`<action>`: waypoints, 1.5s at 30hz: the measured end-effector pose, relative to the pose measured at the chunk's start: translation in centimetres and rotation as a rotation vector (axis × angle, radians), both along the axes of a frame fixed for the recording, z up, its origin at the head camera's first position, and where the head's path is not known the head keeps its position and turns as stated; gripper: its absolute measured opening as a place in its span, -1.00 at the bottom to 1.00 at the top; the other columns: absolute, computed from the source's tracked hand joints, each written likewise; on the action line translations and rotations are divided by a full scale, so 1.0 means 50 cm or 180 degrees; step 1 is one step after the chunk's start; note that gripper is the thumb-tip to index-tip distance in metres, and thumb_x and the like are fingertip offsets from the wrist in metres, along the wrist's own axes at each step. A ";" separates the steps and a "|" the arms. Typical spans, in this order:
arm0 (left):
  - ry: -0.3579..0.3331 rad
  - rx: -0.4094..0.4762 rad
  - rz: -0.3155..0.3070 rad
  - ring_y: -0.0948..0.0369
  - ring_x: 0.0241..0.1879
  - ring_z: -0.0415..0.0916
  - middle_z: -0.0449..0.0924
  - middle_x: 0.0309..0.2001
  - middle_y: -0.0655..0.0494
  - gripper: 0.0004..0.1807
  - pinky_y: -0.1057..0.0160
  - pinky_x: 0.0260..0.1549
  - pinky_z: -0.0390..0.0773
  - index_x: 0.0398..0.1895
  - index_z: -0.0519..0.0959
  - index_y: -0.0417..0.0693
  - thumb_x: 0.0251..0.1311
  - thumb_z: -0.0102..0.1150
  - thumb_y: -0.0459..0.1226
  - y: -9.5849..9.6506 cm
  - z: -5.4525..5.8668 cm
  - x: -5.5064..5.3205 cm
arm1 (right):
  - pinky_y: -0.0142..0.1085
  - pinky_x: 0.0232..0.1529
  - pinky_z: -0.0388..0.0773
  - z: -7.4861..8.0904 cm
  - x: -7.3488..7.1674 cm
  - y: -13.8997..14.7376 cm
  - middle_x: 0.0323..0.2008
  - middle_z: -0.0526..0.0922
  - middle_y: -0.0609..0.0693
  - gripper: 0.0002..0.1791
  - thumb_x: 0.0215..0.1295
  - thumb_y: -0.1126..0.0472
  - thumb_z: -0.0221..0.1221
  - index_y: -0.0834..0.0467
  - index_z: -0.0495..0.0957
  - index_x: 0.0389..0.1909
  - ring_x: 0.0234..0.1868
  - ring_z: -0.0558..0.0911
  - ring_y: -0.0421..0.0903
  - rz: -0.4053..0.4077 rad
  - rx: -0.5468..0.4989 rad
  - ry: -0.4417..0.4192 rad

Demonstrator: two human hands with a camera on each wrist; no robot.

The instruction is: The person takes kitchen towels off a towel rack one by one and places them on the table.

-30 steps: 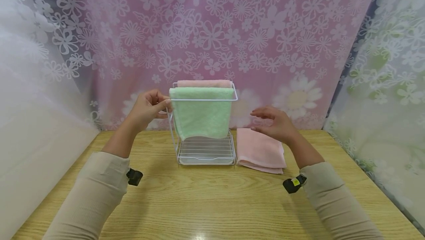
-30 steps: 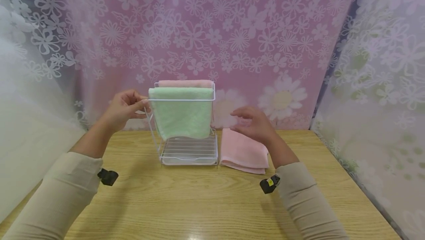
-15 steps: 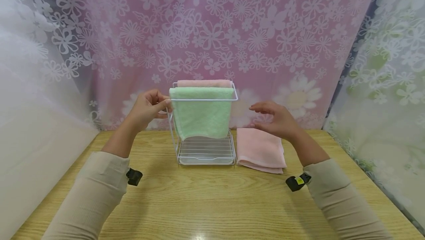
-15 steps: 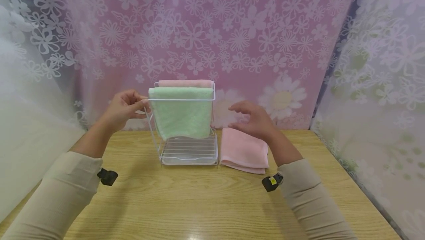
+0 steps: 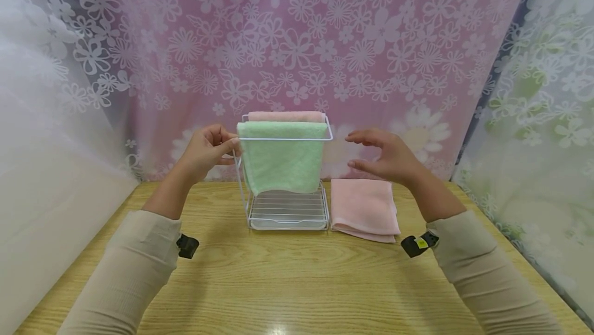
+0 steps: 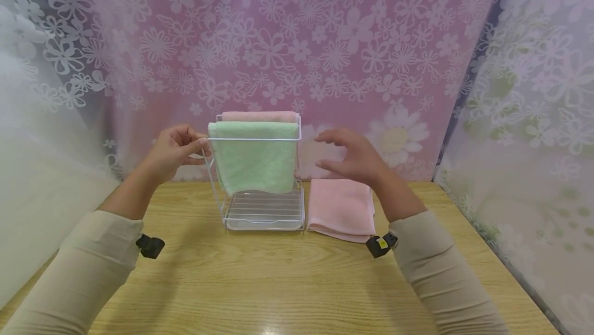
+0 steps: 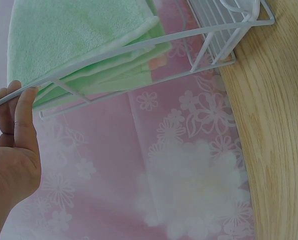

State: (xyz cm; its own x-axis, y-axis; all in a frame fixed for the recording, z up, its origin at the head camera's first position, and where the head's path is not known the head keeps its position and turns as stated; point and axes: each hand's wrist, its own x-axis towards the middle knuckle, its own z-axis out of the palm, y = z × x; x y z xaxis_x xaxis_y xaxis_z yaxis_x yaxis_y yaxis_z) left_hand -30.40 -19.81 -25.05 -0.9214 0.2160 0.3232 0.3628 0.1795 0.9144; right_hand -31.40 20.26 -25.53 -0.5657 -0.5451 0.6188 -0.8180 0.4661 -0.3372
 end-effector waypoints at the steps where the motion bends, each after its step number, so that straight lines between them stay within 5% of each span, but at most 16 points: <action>1: 0.0002 0.0002 -0.0003 -0.01 -0.26 0.64 0.63 -0.31 0.00 -0.84 -0.03 -0.14 0.62 -0.30 0.44 -0.31 0.37 0.12 -0.34 0.000 0.000 0.000 | 0.06 0.10 0.49 0.004 0.000 -0.002 0.10 0.58 0.16 -0.48 0.03 0.37 0.45 0.26 0.58 0.07 0.13 0.53 0.10 0.0006 0.0017 0.0004; 11: 0.0032 0.0005 -0.0049 0.02 -0.28 0.64 0.62 -0.34 0.02 -0.83 -0.01 -0.15 0.63 -0.29 0.44 -0.32 0.38 0.11 -0.34 -0.001 0.001 -0.001 | 0.12 0.24 0.33 0.046 0.010 -0.019 0.25 0.43 0.16 -0.48 0.19 0.26 0.37 0.23 0.51 0.18 0.31 0.35 0.13 -0.0028 0.0254 -0.0449; 24: -0.0012 -0.0020 -0.0016 -0.03 -0.25 0.63 0.62 -0.24 -0.16 -0.83 0.08 -0.19 0.66 -0.30 0.44 -0.28 0.38 0.12 -0.32 0.000 0.000 -0.003 | 0.06 0.30 0.29 0.092 0.017 -0.056 0.32 0.39 0.08 -0.40 0.16 0.15 0.40 0.19 0.50 0.22 0.34 0.33 0.06 -0.0089 0.0345 -0.0529; 40: -0.0030 0.0130 -0.0091 0.15 -0.36 0.63 0.61 -0.45 0.12 -0.86 0.15 -0.25 0.67 -0.35 0.43 -0.26 0.38 0.09 -0.37 0.000 0.001 -0.002 | 0.17 0.34 0.16 0.125 0.006 -0.097 0.43 0.25 -0.04 -0.46 0.26 -0.01 0.31 -0.02 0.50 0.26 0.45 0.18 0.03 -0.0135 0.0538 -0.0723; 45: -0.0020 0.0112 -0.0093 0.05 -0.31 0.64 0.61 -0.45 0.11 -0.85 0.16 -0.25 0.67 -0.34 0.43 -0.28 0.38 0.09 -0.37 0.001 0.000 -0.002 | 0.13 0.32 0.22 0.131 -0.002 -0.111 0.44 0.24 -0.02 -0.48 0.29 0.01 0.28 -0.02 0.49 0.26 0.44 0.21 0.05 -0.0157 0.0630 -0.0681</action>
State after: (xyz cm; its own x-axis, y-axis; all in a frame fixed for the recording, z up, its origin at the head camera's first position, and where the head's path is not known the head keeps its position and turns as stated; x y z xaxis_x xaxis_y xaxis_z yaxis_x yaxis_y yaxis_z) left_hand -30.48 -19.76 -25.04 -0.9169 0.2315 0.3252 0.3616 0.1364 0.9223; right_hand -31.50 14.72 -18.96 -0.7006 -0.6120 0.3669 -0.7128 0.5774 -0.3981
